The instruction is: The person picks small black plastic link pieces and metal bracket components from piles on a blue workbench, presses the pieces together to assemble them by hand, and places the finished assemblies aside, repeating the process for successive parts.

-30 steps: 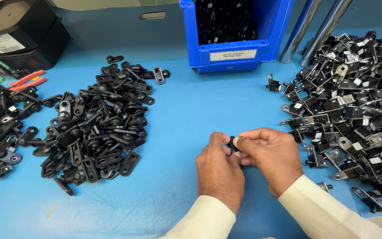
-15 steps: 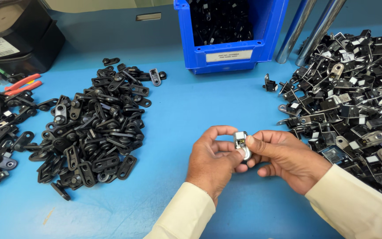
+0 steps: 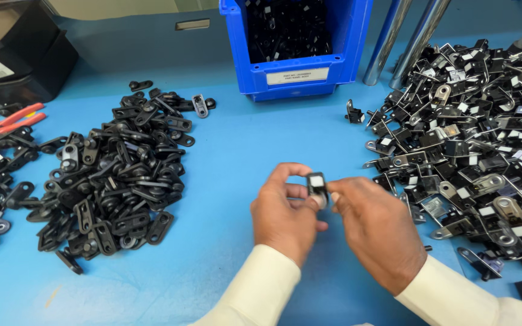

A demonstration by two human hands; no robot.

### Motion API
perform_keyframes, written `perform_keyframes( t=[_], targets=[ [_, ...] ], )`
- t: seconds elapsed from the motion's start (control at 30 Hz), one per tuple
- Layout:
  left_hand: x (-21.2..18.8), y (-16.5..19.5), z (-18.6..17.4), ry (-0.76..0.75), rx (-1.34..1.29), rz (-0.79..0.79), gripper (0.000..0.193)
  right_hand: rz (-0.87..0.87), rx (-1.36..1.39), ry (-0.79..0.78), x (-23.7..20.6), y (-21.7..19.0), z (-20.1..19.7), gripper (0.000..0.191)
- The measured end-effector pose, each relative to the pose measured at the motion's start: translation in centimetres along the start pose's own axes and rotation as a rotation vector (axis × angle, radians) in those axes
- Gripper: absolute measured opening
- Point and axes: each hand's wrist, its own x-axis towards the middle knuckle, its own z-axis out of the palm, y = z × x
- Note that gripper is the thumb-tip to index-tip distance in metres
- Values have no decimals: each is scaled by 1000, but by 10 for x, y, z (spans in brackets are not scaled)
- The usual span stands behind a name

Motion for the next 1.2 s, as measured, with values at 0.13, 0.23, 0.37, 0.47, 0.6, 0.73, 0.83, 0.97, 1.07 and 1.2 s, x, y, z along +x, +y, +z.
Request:
perform_keyframes(
  t=[0.13, 0.23, 0.37, 0.47, 0.6, 0.73, 0.83, 0.97, 1.07, 1.2],
  targets=[
    [19, 5, -22, -8, -184, -87, 36, 238, 310, -190, 20, -15, 4, 28],
    [22, 26, -37, -48, -222, -68, 37, 636, 744, -295, 42, -32, 12, 21],
    [0, 64, -80, -59, -126, -31, 35, 820, 1029, -296, 52, -76, 7, 18],
    [4, 50, -89, 93, -37, 118, 33, 850, 1024, -107, 45, -84, 34, 14],
    [67, 2, -86, 64, -162, 1, 29, 362, 380, 231, 47, -70, 113, 14],
    [137, -55, -95, 69, -319, -54, 31, 10, 45, 213, 59, -35, 176, 19],
    [146, -57, -141, 18, -379, -128, 32, 417, 466, 75, 64, -50, 205, 17],
    [144, -35, -211, -69, -400, -156, 33, 771, 850, -13, 75, -97, 238, 19],
    [143, -19, -261, -104, -273, -159, 32, 748, 1000, -34, 80, -135, 258, 15],
    [138, -12, -297, 1, -288, -106, 32, 696, 865, 142, 78, -185, 286, 13]
  ],
)
